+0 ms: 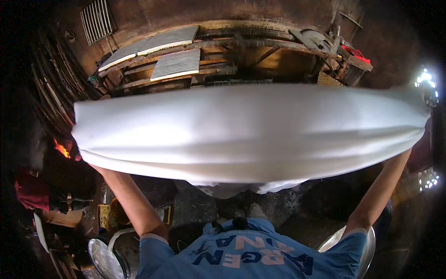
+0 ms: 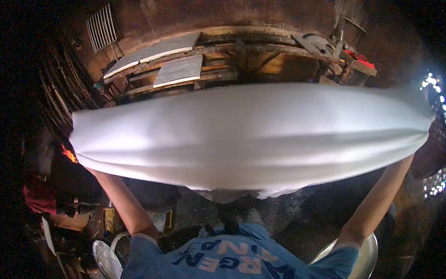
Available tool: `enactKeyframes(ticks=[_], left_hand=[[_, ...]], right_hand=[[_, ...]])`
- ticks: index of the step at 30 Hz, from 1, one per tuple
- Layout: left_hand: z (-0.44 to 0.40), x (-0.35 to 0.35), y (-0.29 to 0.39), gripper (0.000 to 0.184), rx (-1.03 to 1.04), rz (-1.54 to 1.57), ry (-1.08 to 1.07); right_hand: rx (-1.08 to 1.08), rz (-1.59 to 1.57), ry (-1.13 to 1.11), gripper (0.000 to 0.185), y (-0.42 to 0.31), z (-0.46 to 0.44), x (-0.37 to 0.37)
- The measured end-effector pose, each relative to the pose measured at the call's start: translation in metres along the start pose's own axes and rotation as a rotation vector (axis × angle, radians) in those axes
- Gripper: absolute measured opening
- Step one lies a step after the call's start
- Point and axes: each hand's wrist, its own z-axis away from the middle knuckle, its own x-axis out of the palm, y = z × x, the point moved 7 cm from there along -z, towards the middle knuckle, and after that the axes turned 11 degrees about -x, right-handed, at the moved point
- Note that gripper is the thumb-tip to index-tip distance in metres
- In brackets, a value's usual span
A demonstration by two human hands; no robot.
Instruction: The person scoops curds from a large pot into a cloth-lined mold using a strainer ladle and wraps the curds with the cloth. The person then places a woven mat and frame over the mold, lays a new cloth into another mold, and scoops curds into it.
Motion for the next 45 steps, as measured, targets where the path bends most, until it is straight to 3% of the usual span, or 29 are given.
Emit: enactKeyframes(ticks=[2, 5, 9, 10, 11, 13, 19, 20, 22, 27, 35, 38, 41, 45], left_hand=[[-0.021, 0.012, 0.0, 0.043, 0.061, -0.102, 0.009], [-0.062, 0.043, -0.009, 0.042, -0.026, 0.0, -0.019], [-0.112, 0.127, -0.024, 0.05, -0.147, -0.016, -0.161], [-0.115, 0.153, -0.026, 0.05, -0.155, -0.095, -0.09], [-0.115, 0.171, -0.029, 0.05, -0.165, -0.171, -0.017], [-0.163, 0.166, -0.047, 0.055, -0.196, -0.178, -0.145], [-0.231, 0.206, -0.102, 0.065, -0.314, -0.274, -0.122], [-0.242, 0.214, -0.12, 0.066, -0.344, -0.28, -0.205], [-0.244, 0.23, -0.15, 0.066, -0.378, -0.324, -0.139], [-0.3, 0.2, -0.269, 0.065, -0.574, -0.371, -0.06], [-0.358, 0.134, -0.529, 0.082, -0.878, -0.465, -0.025], [-0.359, 0.115, -0.614, 0.088, -0.949, -0.478, -0.05], [-0.361, 0.081, -0.698, 0.09, -1.022, -0.514, -0.107], [-0.342, 0.042, -0.806, 0.09, -1.121, -0.551, -0.126]], right_hand=[[-0.003, -0.042, -0.028, 0.06, 0.016, -0.032, 0.019], [-0.006, -0.127, -0.074, 0.06, 0.044, -0.081, 0.057], [0.002, -0.285, -0.16, 0.061, 0.081, -0.147, 0.121], [0.003, -0.317, -0.174, 0.061, 0.089, -0.159, 0.138], [-0.003, -0.329, -0.176, 0.061, 0.09, -0.154, 0.158], [-0.044, -0.263, -0.11, 0.059, 0.063, -0.111, 0.222], [0.08, -0.395, -0.136, 0.052, 0.123, -0.149, 0.27], [0.118, -0.394, -0.182, 0.057, 0.149, -0.162, 0.277], [0.133, -0.392, -0.218, 0.053, 0.204, -0.186, 0.283], [0.19, -0.274, -0.205, 0.049, 0.312, -0.175, 0.319], [0.5, -0.244, -0.143, 0.059, 0.568, -0.167, 0.383], [0.607, -0.254, -0.147, 0.061, 0.676, -0.147, 0.395], [0.645, -0.137, -0.088, 0.062, 0.725, -0.118, 0.423], [0.73, 0.023, -0.124, 0.058, 0.848, -0.082, 0.438]])
